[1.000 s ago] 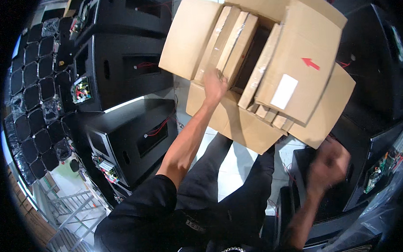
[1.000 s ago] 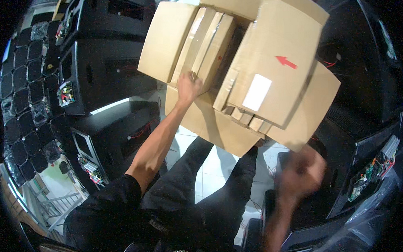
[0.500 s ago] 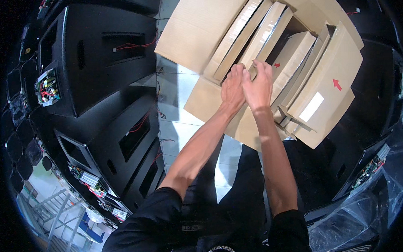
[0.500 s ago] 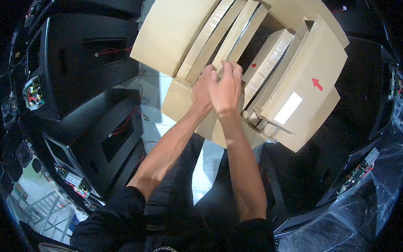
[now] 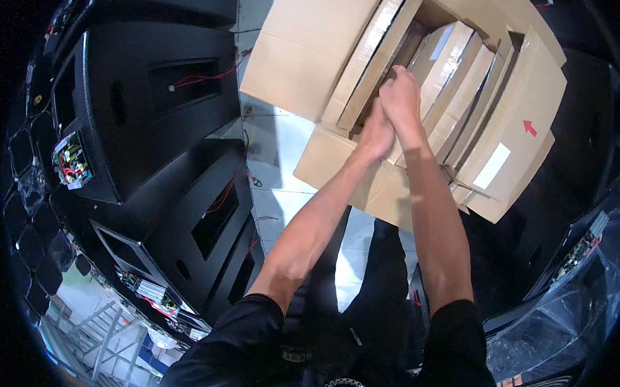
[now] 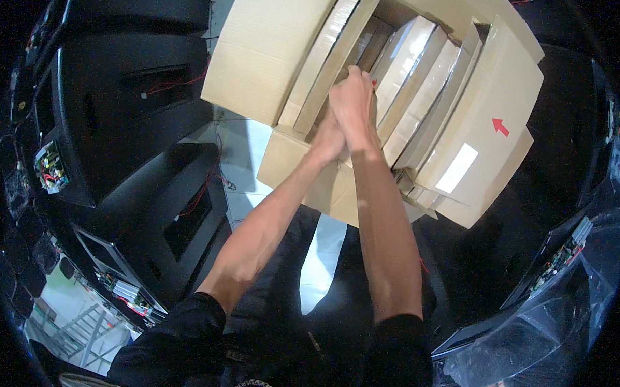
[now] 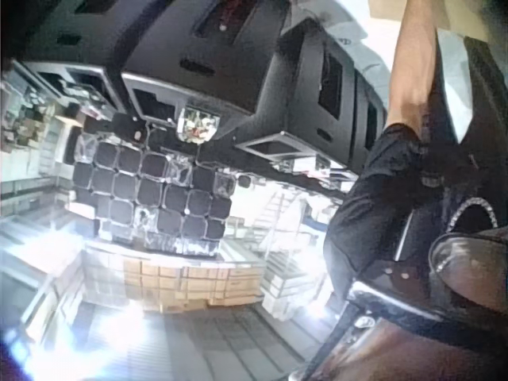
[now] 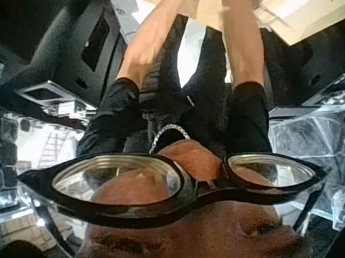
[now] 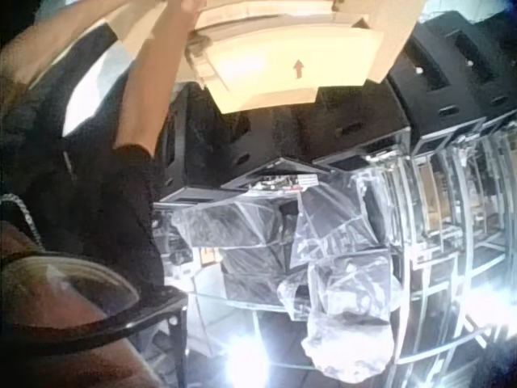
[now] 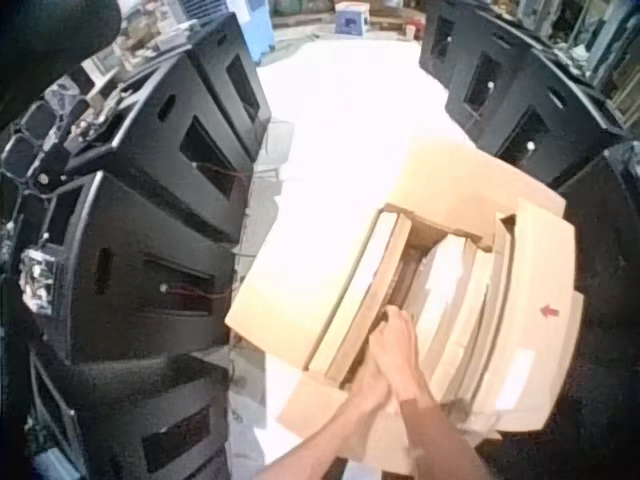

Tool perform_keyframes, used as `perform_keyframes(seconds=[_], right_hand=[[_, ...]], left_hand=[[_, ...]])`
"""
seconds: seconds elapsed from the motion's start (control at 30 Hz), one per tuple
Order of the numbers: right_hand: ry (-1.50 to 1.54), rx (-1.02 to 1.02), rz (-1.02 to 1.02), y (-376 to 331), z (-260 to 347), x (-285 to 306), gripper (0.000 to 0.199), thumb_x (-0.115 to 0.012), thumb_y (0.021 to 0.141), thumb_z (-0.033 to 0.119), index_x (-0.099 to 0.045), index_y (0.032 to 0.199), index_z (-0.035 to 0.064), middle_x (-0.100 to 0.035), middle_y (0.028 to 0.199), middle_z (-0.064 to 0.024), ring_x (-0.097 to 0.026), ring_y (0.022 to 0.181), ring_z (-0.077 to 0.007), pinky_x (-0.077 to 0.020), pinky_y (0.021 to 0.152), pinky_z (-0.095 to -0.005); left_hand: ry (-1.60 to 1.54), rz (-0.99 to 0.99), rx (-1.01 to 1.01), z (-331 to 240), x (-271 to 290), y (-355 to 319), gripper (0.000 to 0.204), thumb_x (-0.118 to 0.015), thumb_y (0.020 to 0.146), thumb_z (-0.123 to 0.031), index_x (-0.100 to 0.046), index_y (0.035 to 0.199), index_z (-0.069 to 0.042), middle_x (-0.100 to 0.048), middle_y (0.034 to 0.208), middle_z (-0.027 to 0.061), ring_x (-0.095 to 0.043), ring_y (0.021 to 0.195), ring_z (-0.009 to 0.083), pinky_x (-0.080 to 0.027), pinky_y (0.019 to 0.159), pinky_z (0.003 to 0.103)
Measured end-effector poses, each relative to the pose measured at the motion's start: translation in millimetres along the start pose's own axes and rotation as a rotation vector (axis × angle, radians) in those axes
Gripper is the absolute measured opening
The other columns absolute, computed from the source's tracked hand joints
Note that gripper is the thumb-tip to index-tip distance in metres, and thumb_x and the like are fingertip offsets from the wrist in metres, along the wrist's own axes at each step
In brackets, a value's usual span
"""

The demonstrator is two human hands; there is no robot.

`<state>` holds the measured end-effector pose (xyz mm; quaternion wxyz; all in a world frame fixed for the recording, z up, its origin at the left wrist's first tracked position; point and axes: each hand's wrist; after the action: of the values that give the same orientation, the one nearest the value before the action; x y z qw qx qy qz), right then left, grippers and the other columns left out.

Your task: The person unpacks multiple electronic circuit boards from a cardboard box and places them one by one into open black plastic enclosures arranged on the floor. The person repeatedly reaches into the box, removes a board, and sets it into an enclosure.

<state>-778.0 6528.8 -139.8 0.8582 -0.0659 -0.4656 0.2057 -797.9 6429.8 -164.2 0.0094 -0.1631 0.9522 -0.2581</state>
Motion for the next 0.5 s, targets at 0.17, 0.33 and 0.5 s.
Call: perform_keyframes(seconds=[0.17,0.33,0.5], right_hand=[[-0.021,-0.524,0.162,55,-48,-58,0.042,-0.049,0.079,0.013,-0.056,0.114,-0.0094,-0.06,0.112,-0.0316,-0.06,0.105,-0.0421,-0.0463,0.092,-0.0446],[0.055,-0.468,0.257,64,-39,-82,0.04,-0.054,0.082,0.019,-0.058,0.115,-0.0053,-0.058,0.117,-0.0288,-0.056,0.113,-0.0404,-0.0447,0.096,-0.044],[0.158,-0.707,0.033,71,-42,-81,0.029,-0.049,0.088,0.011,-0.058,0.111,-0.0054,-0.057,0.12,-0.0271,-0.055,0.114,-0.0386,-0.0463,0.095,-0.0421]], left_hand=[[0.426,0.156,0.499,57,-1,57,0.05,-0.043,0.088,-0.029,-0.049,0.127,0.003,-0.055,0.122,0.0309,-0.052,0.118,0.0391,-0.041,0.099,0.042],[0.446,0.341,0.514,143,2,85,0.065,-0.044,0.086,-0.036,-0.042,0.132,0.01,-0.037,0.141,0.0311,-0.039,0.132,0.0381,-0.032,0.107,0.043],[0.106,0.369,0.506,127,-5,88,0.065,-0.044,0.091,-0.039,-0.041,0.133,0.01,-0.041,0.141,0.0247,-0.036,0.135,0.031,-0.027,0.11,0.037]])
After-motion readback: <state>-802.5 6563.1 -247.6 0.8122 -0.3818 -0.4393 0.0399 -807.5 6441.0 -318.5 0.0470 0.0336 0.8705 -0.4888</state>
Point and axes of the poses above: each hand's wrist, its own y-axis towards the middle knuckle, its own x-axis out of the back of the hand, z = x × y
